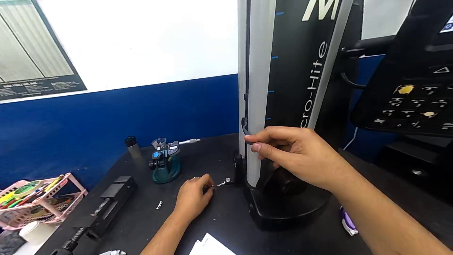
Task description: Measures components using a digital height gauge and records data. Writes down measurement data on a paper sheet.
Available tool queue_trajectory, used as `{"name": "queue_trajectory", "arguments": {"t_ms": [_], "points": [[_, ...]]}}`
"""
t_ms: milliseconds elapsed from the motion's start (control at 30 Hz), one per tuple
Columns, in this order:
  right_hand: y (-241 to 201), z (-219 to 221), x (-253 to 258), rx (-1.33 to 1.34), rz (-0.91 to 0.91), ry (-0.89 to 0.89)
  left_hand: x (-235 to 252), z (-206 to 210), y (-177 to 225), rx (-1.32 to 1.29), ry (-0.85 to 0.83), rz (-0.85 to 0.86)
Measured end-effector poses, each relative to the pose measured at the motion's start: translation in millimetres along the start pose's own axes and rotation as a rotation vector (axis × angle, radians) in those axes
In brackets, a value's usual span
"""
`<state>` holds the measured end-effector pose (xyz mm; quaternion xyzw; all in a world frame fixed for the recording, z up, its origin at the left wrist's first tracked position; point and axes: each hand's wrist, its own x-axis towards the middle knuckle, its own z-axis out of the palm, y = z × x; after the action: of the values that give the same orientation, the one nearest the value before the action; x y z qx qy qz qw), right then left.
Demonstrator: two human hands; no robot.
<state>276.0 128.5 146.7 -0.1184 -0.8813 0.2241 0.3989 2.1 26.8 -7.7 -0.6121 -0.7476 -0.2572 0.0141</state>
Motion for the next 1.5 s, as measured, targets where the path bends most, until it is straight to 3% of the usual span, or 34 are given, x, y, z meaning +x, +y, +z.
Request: {"name": "queue_trajectory", "arguments": {"t_ms": [1100,1500], "points": [[0.4,-0.3,0.0,0.038,0.033,-0.045,4.1,0.8,-4.6,-0.111,-0.025,-0.048],[-2.7,-12.9,-1.5,-0.129,-0.024,-0.108,4.7,-3.4,-1.6,-0.122,-0.064,-0.077]]}}
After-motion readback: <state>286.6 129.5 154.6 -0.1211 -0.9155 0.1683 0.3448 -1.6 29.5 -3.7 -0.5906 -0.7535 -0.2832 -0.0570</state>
